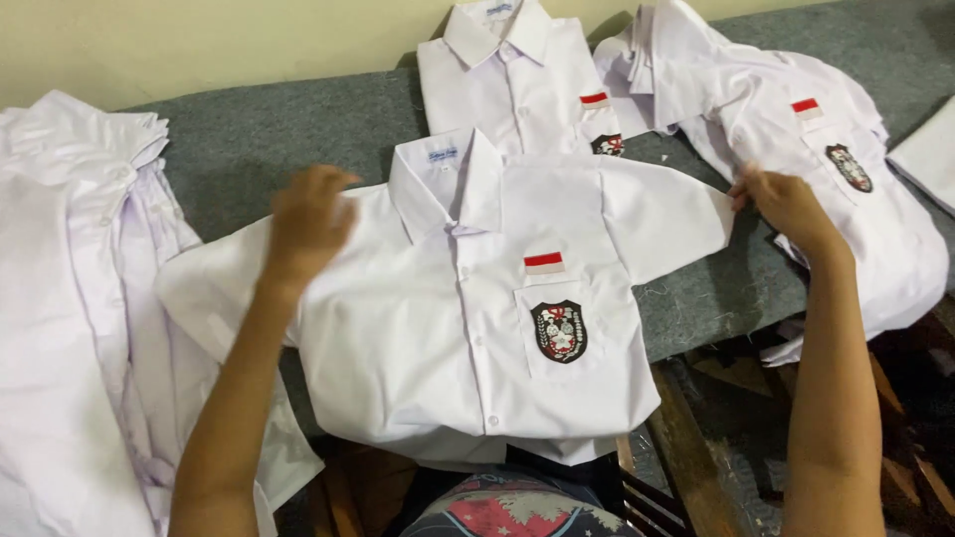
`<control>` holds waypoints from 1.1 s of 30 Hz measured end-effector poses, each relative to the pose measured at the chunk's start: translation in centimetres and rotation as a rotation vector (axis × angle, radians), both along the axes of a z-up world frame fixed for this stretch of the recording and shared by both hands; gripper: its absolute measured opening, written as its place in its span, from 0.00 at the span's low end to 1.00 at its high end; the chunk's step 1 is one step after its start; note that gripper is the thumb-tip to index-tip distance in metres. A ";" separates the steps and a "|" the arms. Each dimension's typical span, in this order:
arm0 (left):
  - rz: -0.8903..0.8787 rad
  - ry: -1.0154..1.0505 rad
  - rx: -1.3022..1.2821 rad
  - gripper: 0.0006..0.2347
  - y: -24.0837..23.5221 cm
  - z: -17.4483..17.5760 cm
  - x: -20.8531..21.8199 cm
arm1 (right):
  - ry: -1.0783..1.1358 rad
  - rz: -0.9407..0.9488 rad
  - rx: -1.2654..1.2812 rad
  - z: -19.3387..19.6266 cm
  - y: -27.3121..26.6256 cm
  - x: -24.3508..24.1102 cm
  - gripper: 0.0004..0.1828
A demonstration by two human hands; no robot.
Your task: A person is smoothing and folding white collared shirts on a work table in a factory setting.
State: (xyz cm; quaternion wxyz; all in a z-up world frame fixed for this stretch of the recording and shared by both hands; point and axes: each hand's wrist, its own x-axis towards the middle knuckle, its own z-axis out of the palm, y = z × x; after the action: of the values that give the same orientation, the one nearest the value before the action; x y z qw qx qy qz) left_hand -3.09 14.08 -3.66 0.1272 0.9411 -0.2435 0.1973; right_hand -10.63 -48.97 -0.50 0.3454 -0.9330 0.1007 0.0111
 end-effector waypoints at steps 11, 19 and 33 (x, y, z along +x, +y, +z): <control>-0.220 -0.228 -0.026 0.21 -15.3 -5.6 2.9 | -0.039 -0.138 -0.063 -8.3 -0.1 -2.8 0.34; -0.228 -0.061 -0.075 0.21 -15.0 -5.5 3.0 | -0.052 0.106 0.510 0.2 7.2 -6.4 0.35; -0.150 -0.287 0.024 0.25 -16.3 -5.4 2.9 | -0.171 -0.280 -0.613 -6.2 3.4 -6.3 0.30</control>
State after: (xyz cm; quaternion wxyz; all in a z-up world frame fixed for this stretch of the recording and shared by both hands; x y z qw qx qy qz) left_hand -0.20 -2.21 -9.05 0.0942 0.8837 -0.3313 0.3168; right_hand -16.89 -45.59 -6.71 0.0542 -0.9680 0.1973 -0.1453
